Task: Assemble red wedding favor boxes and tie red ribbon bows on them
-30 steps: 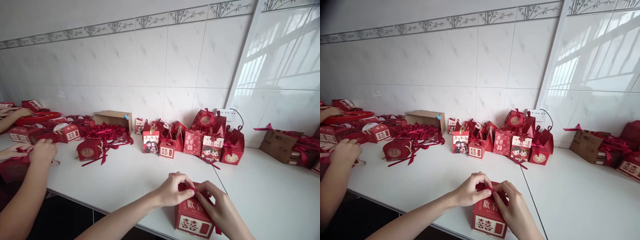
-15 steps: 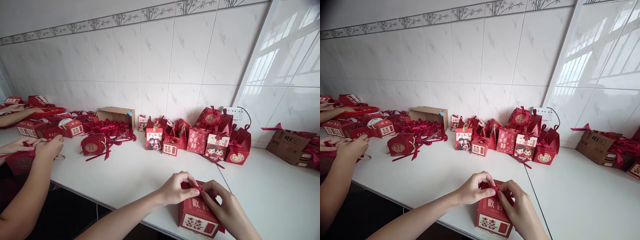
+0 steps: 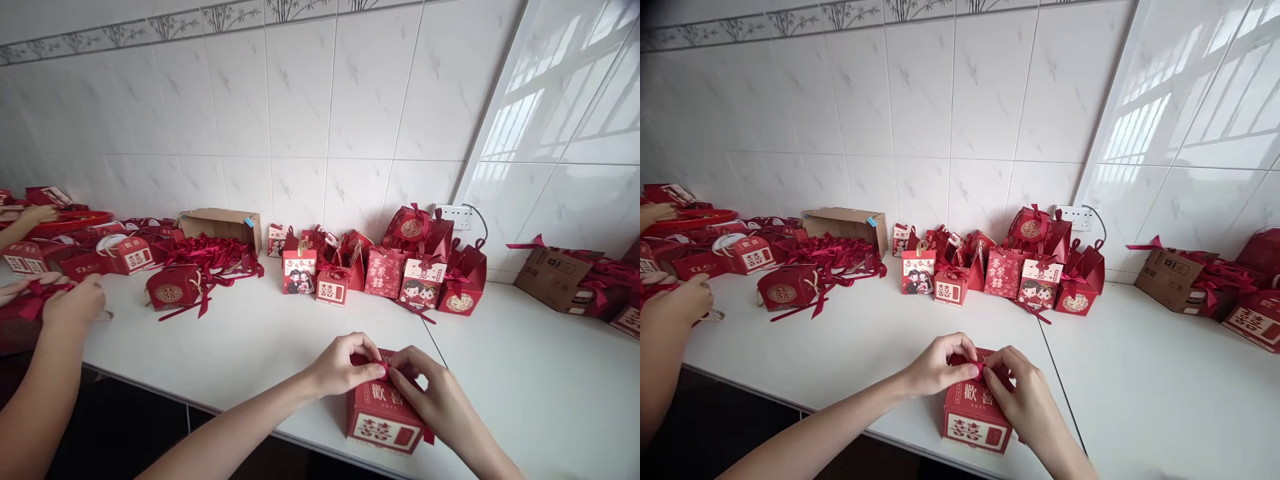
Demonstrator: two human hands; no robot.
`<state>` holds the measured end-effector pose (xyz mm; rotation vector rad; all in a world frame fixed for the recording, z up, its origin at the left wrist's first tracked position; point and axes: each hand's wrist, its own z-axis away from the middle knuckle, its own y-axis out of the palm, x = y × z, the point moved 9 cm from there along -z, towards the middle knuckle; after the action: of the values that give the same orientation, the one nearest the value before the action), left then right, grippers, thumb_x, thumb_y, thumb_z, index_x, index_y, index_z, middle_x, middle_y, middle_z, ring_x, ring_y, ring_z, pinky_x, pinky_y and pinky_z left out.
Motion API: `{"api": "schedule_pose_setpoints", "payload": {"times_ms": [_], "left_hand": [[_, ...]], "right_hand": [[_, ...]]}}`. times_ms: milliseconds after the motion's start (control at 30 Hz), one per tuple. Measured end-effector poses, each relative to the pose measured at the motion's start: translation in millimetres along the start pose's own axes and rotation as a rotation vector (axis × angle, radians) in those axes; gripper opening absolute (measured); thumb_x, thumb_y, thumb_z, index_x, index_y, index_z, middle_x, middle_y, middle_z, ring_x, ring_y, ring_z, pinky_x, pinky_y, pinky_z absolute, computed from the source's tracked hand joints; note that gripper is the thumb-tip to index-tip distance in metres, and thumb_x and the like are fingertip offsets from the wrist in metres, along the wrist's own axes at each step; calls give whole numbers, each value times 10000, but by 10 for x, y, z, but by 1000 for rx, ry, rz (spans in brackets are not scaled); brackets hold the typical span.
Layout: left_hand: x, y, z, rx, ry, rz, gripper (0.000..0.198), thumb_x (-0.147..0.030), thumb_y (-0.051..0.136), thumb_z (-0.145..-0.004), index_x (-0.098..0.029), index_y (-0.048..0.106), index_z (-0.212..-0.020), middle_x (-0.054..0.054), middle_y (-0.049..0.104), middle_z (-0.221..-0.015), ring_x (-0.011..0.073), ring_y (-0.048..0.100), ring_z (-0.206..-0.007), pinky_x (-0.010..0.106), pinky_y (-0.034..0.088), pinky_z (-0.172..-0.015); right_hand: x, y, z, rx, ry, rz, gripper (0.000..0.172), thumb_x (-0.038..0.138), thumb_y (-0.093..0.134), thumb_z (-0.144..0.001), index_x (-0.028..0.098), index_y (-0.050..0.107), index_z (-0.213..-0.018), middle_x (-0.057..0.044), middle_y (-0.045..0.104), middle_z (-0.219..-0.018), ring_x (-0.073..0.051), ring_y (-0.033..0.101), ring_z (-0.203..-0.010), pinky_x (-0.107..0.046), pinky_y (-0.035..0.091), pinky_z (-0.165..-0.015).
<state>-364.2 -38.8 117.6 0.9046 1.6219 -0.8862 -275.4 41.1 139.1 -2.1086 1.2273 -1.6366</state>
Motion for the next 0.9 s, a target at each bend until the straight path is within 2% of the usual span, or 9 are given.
{"api": "schedule_pose_setpoints", "payload": {"times_ms": [133,267,333,500,700,900], "left_hand": [[-25,-12,-34,27,-50,30,415,-492,758,-629,-149,554,-739,10,589,-726,136,572,-693,265,437,-679],[-54,-48,-58,56,-53,-47,341,-434,731,-675,-156,542,-734,14,615,-761,143,578,-731,265,429,-698],[-51,-54,-57,64,-53,-60,303,-410,704,-706,-158,541,-751,19,624,-781,145,579,-748,265,430,-703],[-57,-45,-61,63,-20,-58,261,-364,688,-719,-156,536,-754,11,599,-798,126,557,-740,247,426,-695],[-47,-59,-58,68,-34,-65,283,-361,714,-698,-149,527,-718,14,580,-805,120,548,-732,242,441,-671],[-9,-120,-27,38,-119,-77,330,-404,750,-654,-151,549,-720,77,626,-1049,165,627,-811,289,509,-700]], "right_hand": [[140,-37,-72,74,-37,97,184,304,488,-867,211,571,-731,-23,630,-740,-163,598,-653,-286,478,-631],[262,-186,-32,-60,-100,161,57,235,519,-860,213,566,-837,-41,616,-849,-186,603,-788,-316,478,-731],[334,-235,47,-120,-148,184,52,220,519,-871,210,569,-867,-58,603,-898,-197,590,-843,-331,473,-766],[378,-138,163,-32,-166,323,110,225,544,-882,215,650,-851,-61,603,-857,-206,562,-798,-381,449,-760],[337,-68,112,-25,-154,342,128,236,596,-871,214,687,-959,-69,614,-920,-198,588,-826,-377,439,-768],[379,-35,83,-55,-225,417,150,196,550,-908,196,694,-865,-45,636,-866,-150,608,-763,-330,400,-752]]}}
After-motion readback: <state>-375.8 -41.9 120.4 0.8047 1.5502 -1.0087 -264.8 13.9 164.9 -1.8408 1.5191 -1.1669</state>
